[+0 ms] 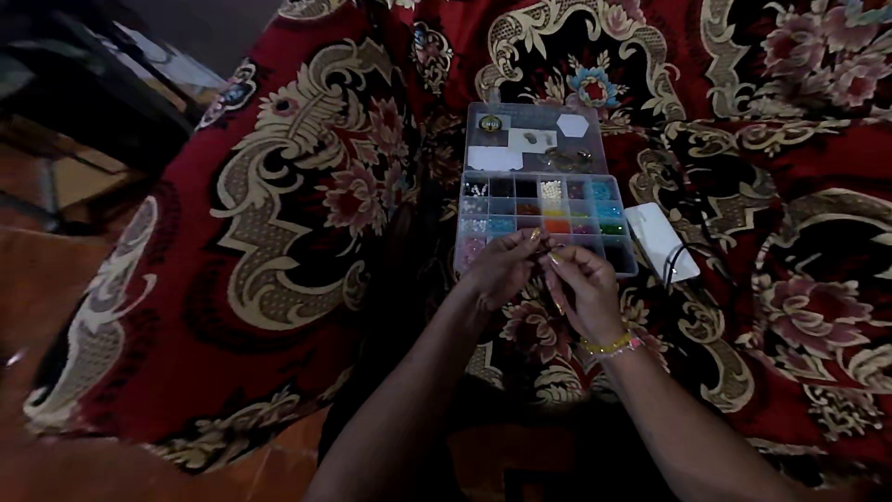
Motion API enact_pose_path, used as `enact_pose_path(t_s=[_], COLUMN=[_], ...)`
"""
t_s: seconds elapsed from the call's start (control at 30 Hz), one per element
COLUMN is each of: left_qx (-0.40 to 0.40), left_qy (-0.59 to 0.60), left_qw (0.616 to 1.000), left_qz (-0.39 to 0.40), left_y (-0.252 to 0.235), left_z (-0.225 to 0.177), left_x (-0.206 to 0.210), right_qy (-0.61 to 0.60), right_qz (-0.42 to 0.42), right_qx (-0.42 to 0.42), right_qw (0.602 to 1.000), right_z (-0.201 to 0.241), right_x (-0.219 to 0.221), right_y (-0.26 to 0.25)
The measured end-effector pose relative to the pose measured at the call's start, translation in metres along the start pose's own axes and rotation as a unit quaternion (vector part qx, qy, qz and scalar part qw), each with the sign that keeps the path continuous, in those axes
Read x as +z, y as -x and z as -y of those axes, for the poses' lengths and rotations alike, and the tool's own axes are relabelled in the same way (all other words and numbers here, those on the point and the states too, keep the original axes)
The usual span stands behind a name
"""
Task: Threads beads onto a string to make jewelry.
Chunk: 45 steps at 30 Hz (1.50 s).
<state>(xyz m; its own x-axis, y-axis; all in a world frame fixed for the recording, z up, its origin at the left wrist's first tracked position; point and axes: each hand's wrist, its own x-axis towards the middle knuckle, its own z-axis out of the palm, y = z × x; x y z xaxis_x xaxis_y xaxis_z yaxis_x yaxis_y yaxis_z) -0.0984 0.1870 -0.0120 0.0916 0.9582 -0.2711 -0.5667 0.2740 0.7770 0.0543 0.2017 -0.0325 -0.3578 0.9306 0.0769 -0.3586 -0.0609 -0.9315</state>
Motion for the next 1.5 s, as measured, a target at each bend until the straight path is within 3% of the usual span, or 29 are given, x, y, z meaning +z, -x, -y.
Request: enact_pose_path(t_s=[0.87,1.2,1.5], left_qx=[-0.004,0.035,0.120], left_qy=[-0.054,-0.099,-0.198], left_qw=[0.998,0.994,0.970], left_qz=[0.011,0.033,0.075], left_y=[0.000,0.001,0.003], left_z=[-0.004,-0.006,-0.014], left_x=[0.000,-0.004,-0.015], right_qy=[0.002,-0.008,0.013], right_qz=[-0.006,0.018,0.031], right_qx=[0.007,0.012,0.023], right_qw=[1.000,1.000,0.999], right_z=[-0.001,-0.001,-0.003], right_x=[-0.002,-0.004,-0.006], right_y=[-0.002,-0.002,-0.003])
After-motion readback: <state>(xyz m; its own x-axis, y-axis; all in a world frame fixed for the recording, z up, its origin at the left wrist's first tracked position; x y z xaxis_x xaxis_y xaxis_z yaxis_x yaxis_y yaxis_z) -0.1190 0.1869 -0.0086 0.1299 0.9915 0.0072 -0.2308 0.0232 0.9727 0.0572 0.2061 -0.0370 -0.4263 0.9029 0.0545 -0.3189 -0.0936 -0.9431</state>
